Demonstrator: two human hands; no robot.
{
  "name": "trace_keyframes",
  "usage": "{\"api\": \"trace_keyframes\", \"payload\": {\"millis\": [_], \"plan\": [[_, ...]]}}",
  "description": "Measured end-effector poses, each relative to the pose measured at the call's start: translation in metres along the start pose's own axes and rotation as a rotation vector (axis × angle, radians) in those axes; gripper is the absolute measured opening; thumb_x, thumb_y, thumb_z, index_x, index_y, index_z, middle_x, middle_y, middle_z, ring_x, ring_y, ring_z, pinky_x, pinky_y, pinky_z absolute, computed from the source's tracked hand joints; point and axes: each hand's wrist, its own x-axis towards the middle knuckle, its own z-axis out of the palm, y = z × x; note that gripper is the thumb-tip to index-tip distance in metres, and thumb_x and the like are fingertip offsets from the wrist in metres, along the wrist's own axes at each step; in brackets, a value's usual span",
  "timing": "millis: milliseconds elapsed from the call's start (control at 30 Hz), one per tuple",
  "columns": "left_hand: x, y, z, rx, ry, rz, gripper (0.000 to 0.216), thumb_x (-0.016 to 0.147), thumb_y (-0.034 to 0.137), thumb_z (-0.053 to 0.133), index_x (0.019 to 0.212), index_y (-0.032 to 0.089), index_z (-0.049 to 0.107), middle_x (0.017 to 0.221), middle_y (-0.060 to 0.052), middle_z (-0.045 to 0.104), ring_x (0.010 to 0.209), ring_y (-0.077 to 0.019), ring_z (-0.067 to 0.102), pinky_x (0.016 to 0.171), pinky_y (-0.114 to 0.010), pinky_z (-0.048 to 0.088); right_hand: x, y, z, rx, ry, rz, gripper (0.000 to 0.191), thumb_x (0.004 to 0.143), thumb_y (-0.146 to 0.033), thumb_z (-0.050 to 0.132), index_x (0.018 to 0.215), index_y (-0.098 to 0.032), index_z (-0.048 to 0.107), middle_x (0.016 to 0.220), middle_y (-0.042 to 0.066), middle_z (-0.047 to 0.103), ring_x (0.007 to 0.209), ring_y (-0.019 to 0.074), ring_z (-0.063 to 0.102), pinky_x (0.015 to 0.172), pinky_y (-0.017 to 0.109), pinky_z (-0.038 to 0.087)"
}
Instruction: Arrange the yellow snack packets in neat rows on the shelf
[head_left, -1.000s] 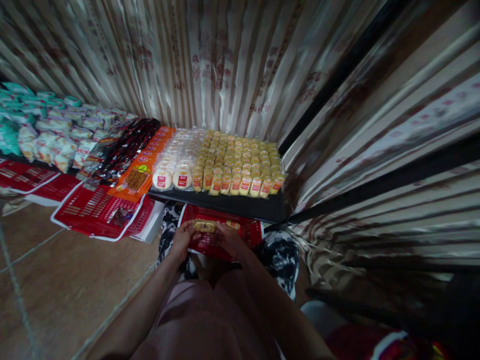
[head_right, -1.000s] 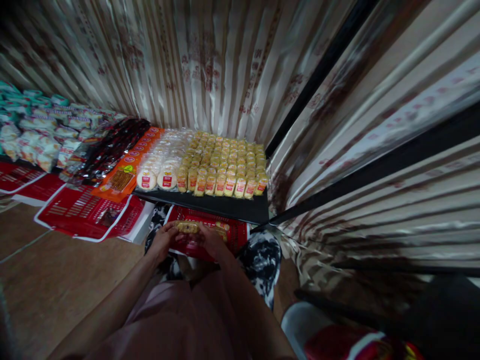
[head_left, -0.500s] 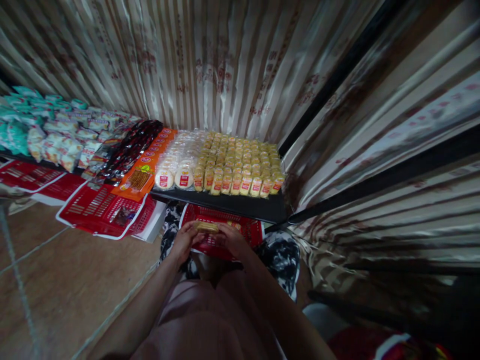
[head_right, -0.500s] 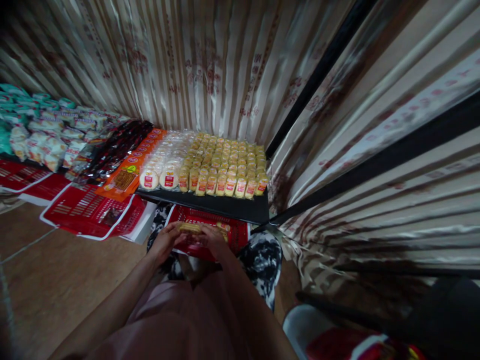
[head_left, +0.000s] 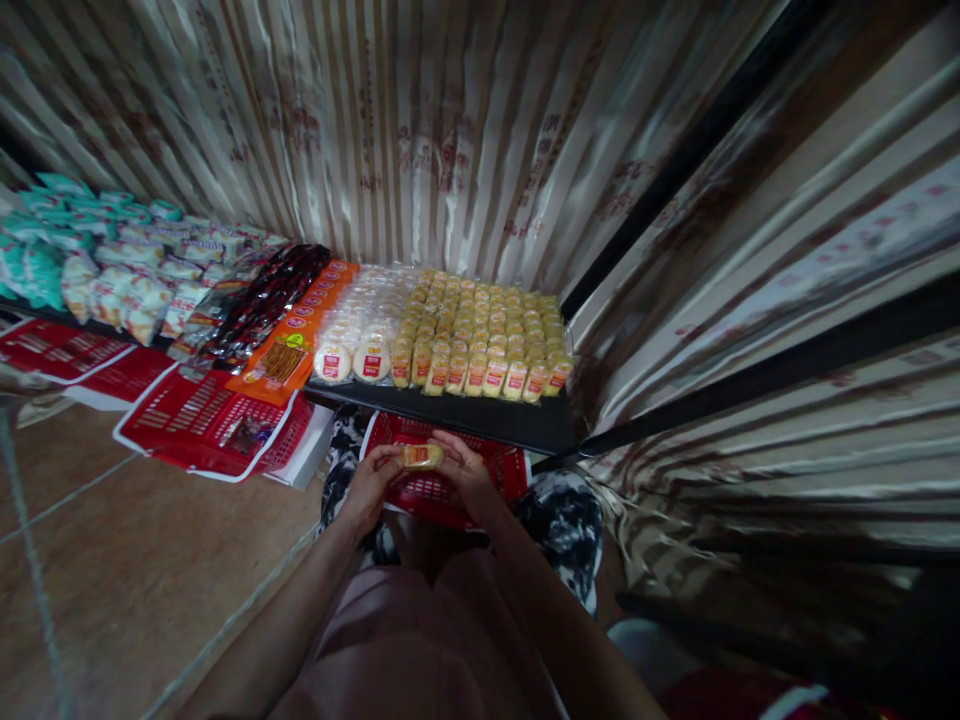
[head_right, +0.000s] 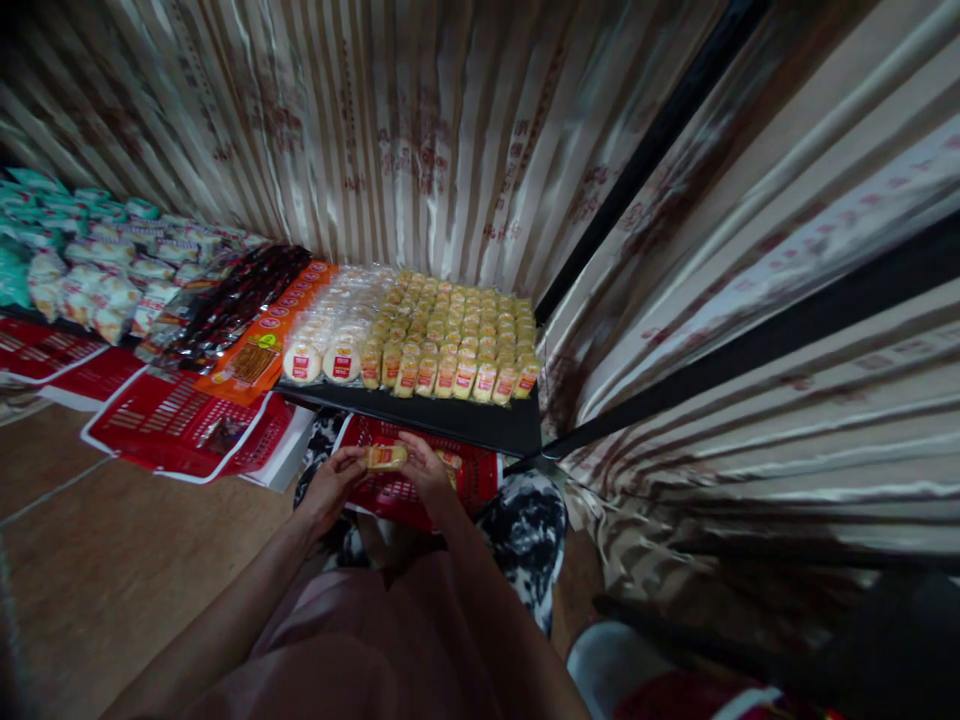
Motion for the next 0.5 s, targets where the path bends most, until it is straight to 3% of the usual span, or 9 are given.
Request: {"api": "trace_keyframes", "payload": {"millis": [200,333,500], "plan": [[0.003,0.009,-0.001,0.112,-0.052,0.09,0.046,0.056,0.022,0.074,0.099,0.018,0.06,0.093,-0.003,0.067,0.074,-0.0137,0.062,0.065,-0.023,0.047,0.003,0.008,0.003,-0.068,-0.008,0.073,0.048,0.065,-0.04,0.07,0.107,-0.02,0.06,0.102,0.006,0.067,0.094,0.0208,0.063,0.086,0.035,0.047],[0.01,0.019,0.0,0.215,-0.112,0.135,0.045,0.06,0.017,0.066,0.105,0.018,0.059,0.088,-0.002,0.066,0.067,-0.0112,0.06,0.06,-0.02,0.045,0.011,0.015,0.005,-0.105,-0.043,0.115,0.044,0.056,-0.044,0.075,0.092,-0.021,0.062,0.089,0.003,0.069,0.081,0.0198,0.064,0.079,0.035,0.049],[0.023,0.025,0.008,0.188,-0.027,0.264,0.049,0.061,0.017,0.071,0.107,0.017,0.056,0.106,-0.007,0.063,0.084,-0.0135,0.061,0.075,-0.023,0.048,0.021,0.014,0.012,-0.193,-0.049,0.042,0.036,0.054,-0.042,0.076,0.08,-0.022,0.06,0.078,0.002,0.068,0.074,0.0183,0.063,0.076,0.034,0.05]]}}
